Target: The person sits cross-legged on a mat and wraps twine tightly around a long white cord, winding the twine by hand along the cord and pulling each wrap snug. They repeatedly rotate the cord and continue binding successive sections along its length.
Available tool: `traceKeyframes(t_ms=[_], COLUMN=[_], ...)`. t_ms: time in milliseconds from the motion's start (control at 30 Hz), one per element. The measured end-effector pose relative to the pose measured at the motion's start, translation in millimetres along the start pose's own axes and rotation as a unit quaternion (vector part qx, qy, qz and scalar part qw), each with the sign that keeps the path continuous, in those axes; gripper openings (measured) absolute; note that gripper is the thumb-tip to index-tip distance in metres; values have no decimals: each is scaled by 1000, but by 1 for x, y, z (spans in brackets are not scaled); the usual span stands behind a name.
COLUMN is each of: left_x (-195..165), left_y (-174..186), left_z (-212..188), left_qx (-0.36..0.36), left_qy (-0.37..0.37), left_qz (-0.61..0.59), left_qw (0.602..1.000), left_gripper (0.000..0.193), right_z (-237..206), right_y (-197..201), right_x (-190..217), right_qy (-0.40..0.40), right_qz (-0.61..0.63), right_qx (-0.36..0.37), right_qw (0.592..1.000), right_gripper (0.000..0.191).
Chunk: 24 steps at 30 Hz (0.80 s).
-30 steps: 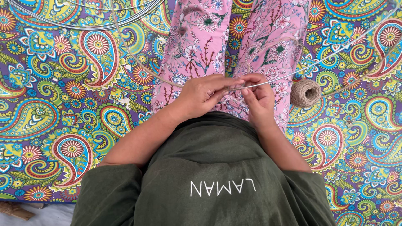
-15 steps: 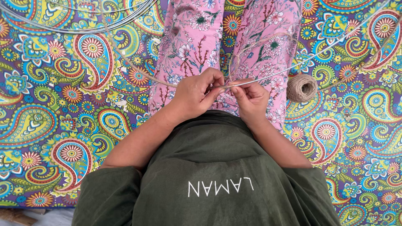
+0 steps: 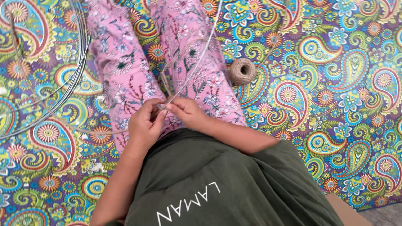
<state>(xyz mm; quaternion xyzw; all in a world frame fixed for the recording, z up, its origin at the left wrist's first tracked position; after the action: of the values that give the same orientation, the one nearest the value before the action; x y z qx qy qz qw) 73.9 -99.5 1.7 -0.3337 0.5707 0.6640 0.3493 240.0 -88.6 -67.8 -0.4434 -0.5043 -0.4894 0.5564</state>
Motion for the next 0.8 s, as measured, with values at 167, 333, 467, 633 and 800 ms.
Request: traceKeyframes(t_ms=[167,333,467,633,800], left_x=[26,57,71,70,56], left_y=[6,18,26,26,19], left_z=[-4,2,10,21,20], left_qx=[47,7,-2,-14,-47], left_qy=[-8,62,49,92,41], left_qz=[48,-171,-130,-180,-168], left_qw=[998,983,990,979,984], left_gripper=[11,14,16,18,16], right_z=[9,14,15,17,39], right_y=[-7,-9,11,2,-23], right_x=[11,44,87,76,37], right_qy=[102,74,332,118,-89], right_qz=[-83,-80,-3,320,218], right_qx=[29,68,-10,74,-141], right_qw=[991,992,943,937,962], right_gripper=[26,26,26,27,22])
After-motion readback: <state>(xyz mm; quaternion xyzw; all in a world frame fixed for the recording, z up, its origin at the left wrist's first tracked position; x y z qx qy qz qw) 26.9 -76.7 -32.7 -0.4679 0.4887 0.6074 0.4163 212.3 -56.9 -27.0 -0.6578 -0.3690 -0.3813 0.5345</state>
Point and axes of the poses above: each hand's wrist, its own z-axis towards the middle knuckle, its own y-axis out of the back of the hand, x = y × z, the point moved 3 cm from there along z, towards the middle knuckle, and after that the axes turned 14 degrees about -x, right-handed, at the moved point
